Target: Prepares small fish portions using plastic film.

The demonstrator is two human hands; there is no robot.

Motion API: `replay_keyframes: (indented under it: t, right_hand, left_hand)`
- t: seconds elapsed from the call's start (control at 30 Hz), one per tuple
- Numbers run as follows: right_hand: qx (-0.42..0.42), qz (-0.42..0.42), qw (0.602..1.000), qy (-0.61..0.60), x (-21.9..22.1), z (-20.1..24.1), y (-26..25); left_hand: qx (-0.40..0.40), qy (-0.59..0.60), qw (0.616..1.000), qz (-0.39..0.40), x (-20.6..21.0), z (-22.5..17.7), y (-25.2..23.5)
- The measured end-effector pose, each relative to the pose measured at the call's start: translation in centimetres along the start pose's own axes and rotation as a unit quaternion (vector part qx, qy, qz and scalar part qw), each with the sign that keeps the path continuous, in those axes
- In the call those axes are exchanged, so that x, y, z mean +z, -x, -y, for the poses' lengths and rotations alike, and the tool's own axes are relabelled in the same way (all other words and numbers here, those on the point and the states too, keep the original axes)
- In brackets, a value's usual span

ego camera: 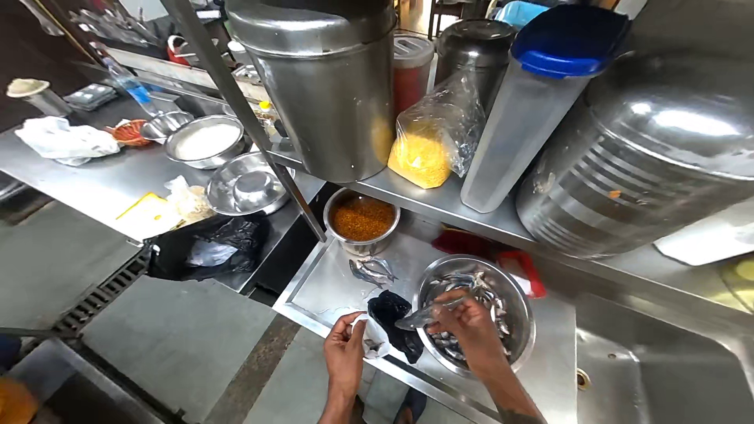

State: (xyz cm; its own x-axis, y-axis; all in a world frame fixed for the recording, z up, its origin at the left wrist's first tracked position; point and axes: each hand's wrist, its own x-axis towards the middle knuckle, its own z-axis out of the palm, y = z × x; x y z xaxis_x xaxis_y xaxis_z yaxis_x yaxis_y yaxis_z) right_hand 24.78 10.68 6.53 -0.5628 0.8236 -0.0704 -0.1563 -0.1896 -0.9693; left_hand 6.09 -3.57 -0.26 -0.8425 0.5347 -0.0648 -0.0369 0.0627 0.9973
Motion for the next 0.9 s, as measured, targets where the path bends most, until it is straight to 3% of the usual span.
replay_keyframes:
  t: [0.3,0.4,0.47,0.57,0.67,0.73,0.8,0.9]
  right_hand:
    - [-0.110,0.127,0.966,0.196,5.7,-5.6,0.2]
    - [-0.178,0.175,0.889,0.384,5.6,-7.3,-0.3]
    - [-0.220,0.180,0.851,0.442,5.3,-8.0,-0.1]
    - [-0.178,0.221,0.858,0.428,4.4,-7.7,0.3]
    - [-0.100,0.278,0.894,0.336,2.8,-6.5,0.2]
    - [-0.063,0.250,0.917,0.305,1.0,-5.5,-0.5]
    - [-0.040,0.169,0.926,0.336,-2.1,-5.3,-1.9]
    - [-0.010,0.041,0.897,0.439,-8.1,-6.5,-5.5]
  left_hand:
    - [-0.018,0.038,0.999,0.015,0.0,-0.7,0.4]
    - [0.014,0.048,0.998,0.032,-0.1,-0.5,0.5]
    - [0.041,0.043,0.998,0.030,-0.3,-0.3,0.6]
    - [0.078,0.036,0.996,0.018,-0.7,0.1,0.7]
    - [0.102,0.030,0.994,0.003,-1.0,0.2,0.8]
    - [0.115,0.022,0.993,0.000,-1.2,0.0,0.7]
    - [0.126,0.012,0.992,0.002,-1.3,-0.2,0.7]
    - [0.136,0.008,0.991,0.000,-1.3,-0.3,0.8]
